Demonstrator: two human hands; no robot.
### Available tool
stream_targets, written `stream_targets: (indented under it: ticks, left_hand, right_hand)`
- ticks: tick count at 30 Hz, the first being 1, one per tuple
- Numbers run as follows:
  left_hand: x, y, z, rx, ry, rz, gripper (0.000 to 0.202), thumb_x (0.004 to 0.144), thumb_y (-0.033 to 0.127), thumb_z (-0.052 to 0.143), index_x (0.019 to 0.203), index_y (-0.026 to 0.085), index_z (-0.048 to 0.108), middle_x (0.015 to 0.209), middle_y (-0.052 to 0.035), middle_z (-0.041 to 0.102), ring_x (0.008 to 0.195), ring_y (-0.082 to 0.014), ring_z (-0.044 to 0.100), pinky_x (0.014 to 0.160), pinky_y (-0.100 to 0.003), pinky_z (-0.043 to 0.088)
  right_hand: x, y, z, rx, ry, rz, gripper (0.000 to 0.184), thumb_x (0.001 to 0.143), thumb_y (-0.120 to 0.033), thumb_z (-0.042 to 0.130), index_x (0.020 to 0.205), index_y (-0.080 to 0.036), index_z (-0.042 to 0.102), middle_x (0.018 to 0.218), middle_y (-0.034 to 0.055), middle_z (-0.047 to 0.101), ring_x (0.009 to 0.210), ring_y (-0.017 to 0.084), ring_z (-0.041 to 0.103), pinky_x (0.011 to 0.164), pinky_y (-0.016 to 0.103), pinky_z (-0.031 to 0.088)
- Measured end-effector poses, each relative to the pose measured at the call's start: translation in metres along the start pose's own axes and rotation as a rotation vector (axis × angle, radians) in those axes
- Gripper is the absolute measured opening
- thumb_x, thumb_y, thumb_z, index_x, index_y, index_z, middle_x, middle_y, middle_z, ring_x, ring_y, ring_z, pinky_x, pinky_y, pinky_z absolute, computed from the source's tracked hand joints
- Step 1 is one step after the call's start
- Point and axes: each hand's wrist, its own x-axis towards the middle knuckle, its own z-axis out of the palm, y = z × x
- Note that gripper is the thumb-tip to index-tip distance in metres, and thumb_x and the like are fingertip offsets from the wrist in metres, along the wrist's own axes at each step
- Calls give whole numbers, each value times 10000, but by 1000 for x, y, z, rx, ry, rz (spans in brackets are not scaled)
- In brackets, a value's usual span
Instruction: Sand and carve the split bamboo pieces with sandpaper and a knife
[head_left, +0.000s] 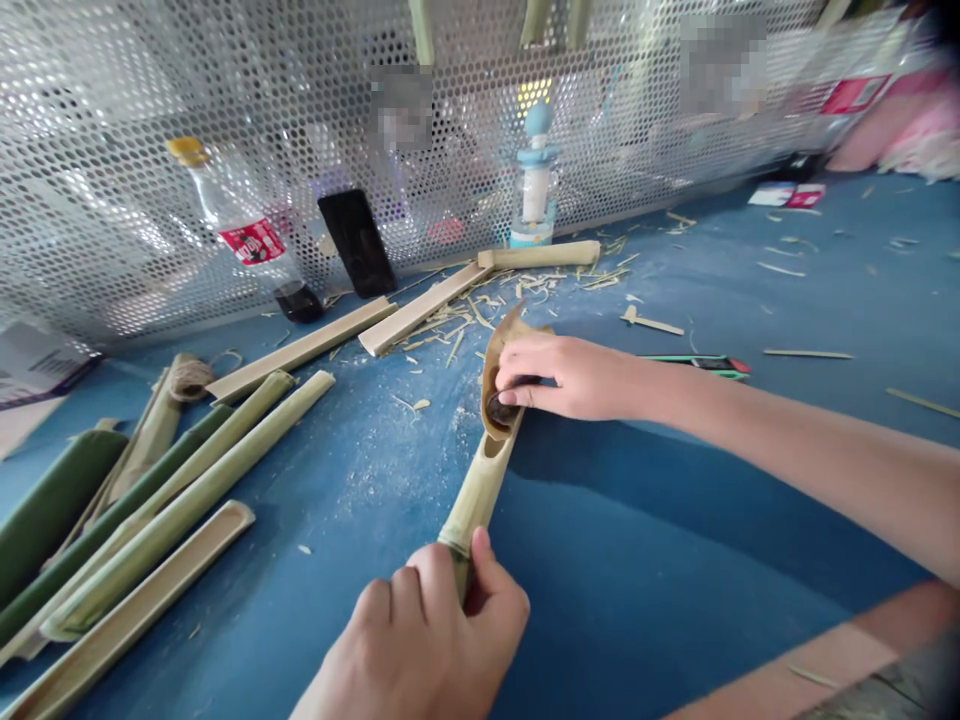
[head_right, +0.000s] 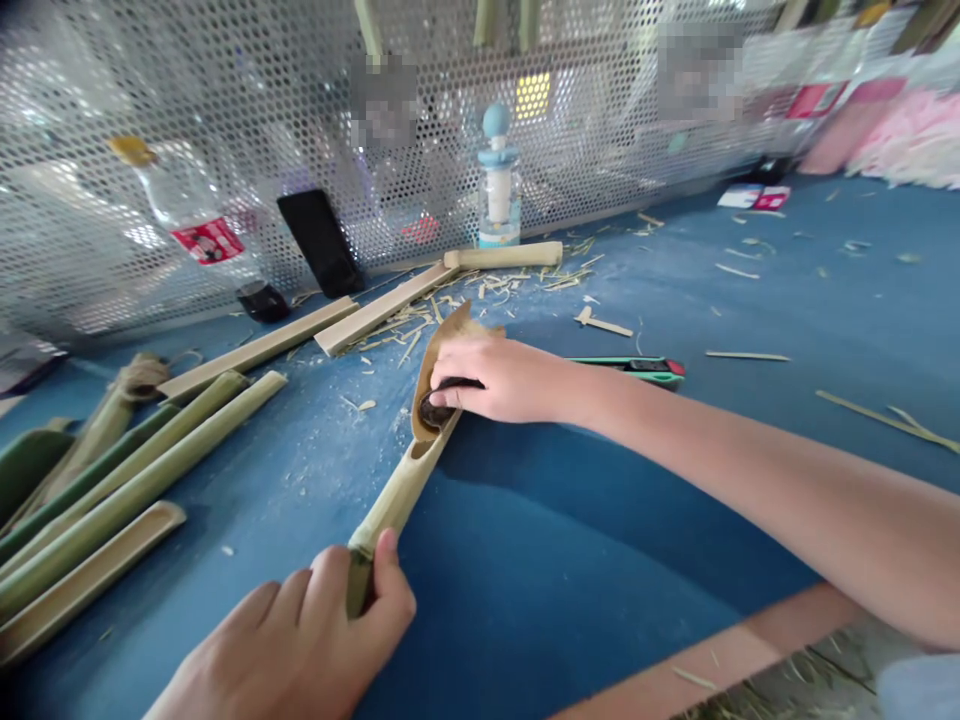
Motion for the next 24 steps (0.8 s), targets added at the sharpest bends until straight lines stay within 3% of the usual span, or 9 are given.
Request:
stream_targets:
  ticks: [3,5,7,9,14,16,19,20,24]
  left_hand:
    - [-2,1,4,-25,45,-23,278,857,132,507,1127,196,527,629,31,544,444,-133,517,380,-233,405]
    - [-3,1,4,-27,36,-25,300,847,119,508,1136,194,528,632,30,547,448,-136,520,379,-232,407]
    - [-4,2,2,-28,-9,-21,323,836,108,509,1147,195,525,654,20,567,464,-144,533,389,-236,420]
    - [-5,2,2,-35,-47,-27,349,824,100,515,1159,198,521,675,12,578,479,-149,545,397,-239,430]
    - [-7,4,6,-97,-26,-73,301,848,157,511,1143,218,518,672,13,575,494,-156,573,408,-243,444]
    - [-7,4,5,-101,-63,-74,346,827,139,519,1166,209,512,687,11,583,506,-156,584,410,-240,448]
    - [-8,3,3,-83,-119,-81,429,785,86,528,1199,195,500,710,10,590,501,-146,579,412,-236,452]
    - [-9,3,3,-81,-111,-83,421,790,86,527,1196,196,501,707,11,589,497,-144,576,412,-236,453]
    - [-8,3,5,-69,1,-94,338,829,123,529,1157,203,518,652,30,552,457,-135,545,376,-224,418]
  right_hand:
    - [-3,15,-4,76,-65,-27,360,956,-398,530,1275,-252,612,1402,52,531,1274,220,488,1074,382,351]
    - [-3,24,-4,110,-165,33,435,949,-446,531,1353,-286,556,1474,21,471,1377,230,388,1143,407,272]
    - [-2,25,-1,118,-199,90,451,946,-475,523,1351,-279,564,1458,25,493,1392,248,371,1153,428,258]
    - [-1,12,5,139,-155,87,418,958,-460,506,1309,-255,604,1411,42,544,1347,250,436,1127,423,303]
    - [-6,-35,17,318,-197,-128,340,981,-350,495,1259,-218,639,1296,73,633,1257,217,530,1084,372,367]
    - [-7,-30,15,296,-166,-90,331,972,-355,509,1232,-207,652,1267,85,648,1218,232,559,1052,387,400]
    - [-9,-12,12,185,-48,109,346,958,-411,520,1194,-210,672,1199,85,681,1158,258,595,1001,418,440]
    - [-9,-10,12,166,-35,116,341,958,-408,521,1199,-219,671,1198,79,682,1163,256,593,1008,418,434]
    - [-9,-17,16,245,-112,-114,322,980,-336,498,1255,-243,639,1263,49,654,1211,204,564,1060,361,394]
